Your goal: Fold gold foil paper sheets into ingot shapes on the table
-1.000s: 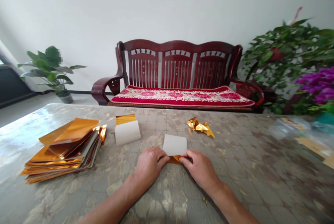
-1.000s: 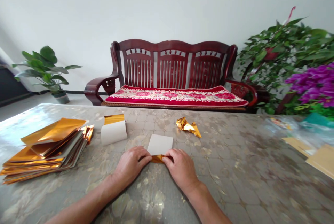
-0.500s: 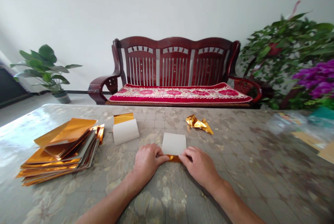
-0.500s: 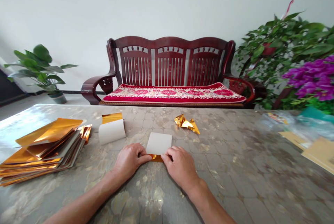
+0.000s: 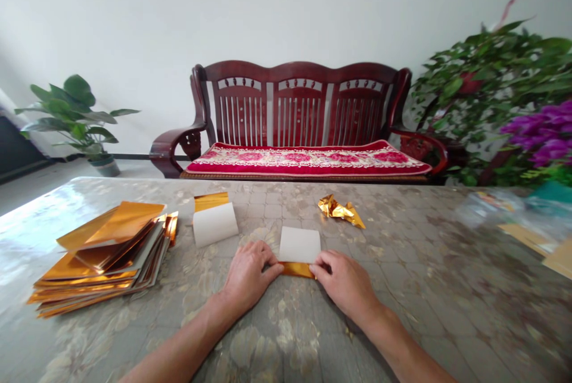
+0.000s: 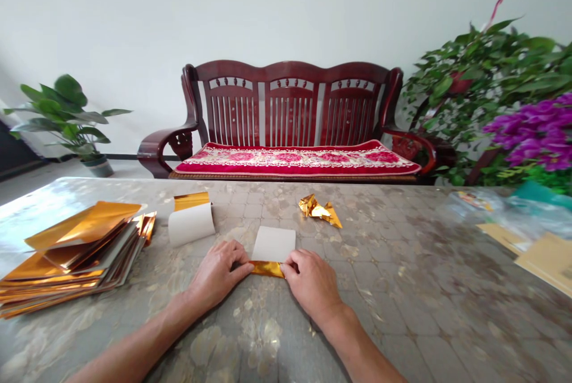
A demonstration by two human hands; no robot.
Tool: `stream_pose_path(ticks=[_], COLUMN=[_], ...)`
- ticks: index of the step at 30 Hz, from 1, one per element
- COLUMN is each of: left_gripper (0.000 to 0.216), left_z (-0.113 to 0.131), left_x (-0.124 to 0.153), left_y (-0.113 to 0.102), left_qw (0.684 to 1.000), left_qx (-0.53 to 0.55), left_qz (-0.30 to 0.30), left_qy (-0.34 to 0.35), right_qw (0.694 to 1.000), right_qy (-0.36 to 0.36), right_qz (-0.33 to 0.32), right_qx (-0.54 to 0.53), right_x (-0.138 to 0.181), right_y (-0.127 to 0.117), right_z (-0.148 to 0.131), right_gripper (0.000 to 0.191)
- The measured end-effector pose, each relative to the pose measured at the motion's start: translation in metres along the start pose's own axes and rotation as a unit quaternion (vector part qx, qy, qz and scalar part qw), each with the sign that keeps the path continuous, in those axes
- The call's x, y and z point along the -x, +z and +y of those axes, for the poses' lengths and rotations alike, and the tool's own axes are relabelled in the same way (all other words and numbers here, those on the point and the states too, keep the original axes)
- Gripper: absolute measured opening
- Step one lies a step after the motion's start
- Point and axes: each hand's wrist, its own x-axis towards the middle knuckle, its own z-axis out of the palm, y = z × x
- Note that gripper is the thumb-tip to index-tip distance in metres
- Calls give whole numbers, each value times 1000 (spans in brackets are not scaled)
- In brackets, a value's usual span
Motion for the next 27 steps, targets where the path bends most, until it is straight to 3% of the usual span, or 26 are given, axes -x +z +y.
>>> stream_pose_path(ticks=[18, 27], left_gripper=[22, 20], left_z=[7, 11], left_x=[5, 7], left_y=[8, 3], left_qw=[998, 999], left_qx=[-54, -29], left_qz=[13, 5], left_qy=[6, -14], right_qw=[996, 996], right_qy=[42, 15], right_qz=[-56, -60], right_qx=[62, 68], right_x=[3, 6], right_y=[-10, -13], right_z=[-3, -3], right_gripper=[13, 11])
